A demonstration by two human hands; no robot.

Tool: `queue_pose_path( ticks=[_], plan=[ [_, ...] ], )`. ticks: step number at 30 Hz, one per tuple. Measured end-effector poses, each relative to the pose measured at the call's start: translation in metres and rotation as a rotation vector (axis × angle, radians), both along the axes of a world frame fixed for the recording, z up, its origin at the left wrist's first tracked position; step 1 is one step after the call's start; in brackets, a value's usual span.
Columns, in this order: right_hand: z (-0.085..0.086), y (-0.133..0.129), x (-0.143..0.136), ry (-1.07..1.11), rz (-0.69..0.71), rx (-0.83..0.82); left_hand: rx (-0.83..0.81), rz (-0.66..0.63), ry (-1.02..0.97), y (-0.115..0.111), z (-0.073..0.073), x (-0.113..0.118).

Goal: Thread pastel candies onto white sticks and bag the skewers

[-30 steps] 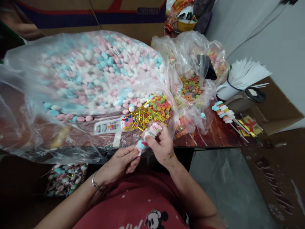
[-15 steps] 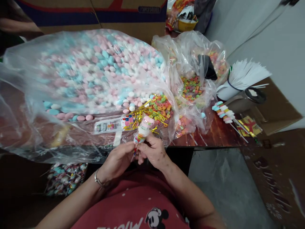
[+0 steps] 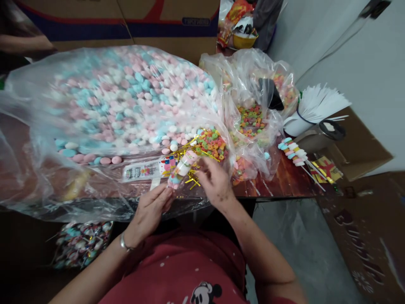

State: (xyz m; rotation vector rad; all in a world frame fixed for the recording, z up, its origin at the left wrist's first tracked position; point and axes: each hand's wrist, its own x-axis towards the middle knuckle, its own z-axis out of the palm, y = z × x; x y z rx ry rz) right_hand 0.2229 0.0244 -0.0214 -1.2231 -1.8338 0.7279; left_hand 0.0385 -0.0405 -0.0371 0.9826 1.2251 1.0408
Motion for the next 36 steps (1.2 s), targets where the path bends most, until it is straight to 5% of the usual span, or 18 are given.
queue_pose_path(
  ticks=[3, 7, 19, 28, 32, 36],
  plan=[
    [0.004, 0.031, 0.018, -0.555, -0.212, 0.160, -0.144, 0.091, -0.260, 0.008, 0.005, 0.000],
    [-0.005, 0.050, 0.020, -1.002, -0.217, 0.166, -0.218, 0.081, -0.415, 0.015, 0.011, 0.004],
    [-0.014, 0.047, 0.009, -1.093, -0.222, 0.244, -0.180, 0.064, -0.414, 0.024, 0.006, 0.009],
    [-0.007, 0.052, 0.012, -1.011, -0.232, 0.243, -0.103, 0.028, -0.322, 0.024, 0.001, 0.003],
    [-0.004, 0.041, 0.006, -0.586, -0.250, 0.224, -0.039, -0.075, -0.288, 0.027, 0.001, 0.004],
    [-0.009, 0.014, -0.014, -0.026, 0.012, -0.023, -0.068, -0.156, -0.330, 0.035, 0.004, 0.011]
  ],
)
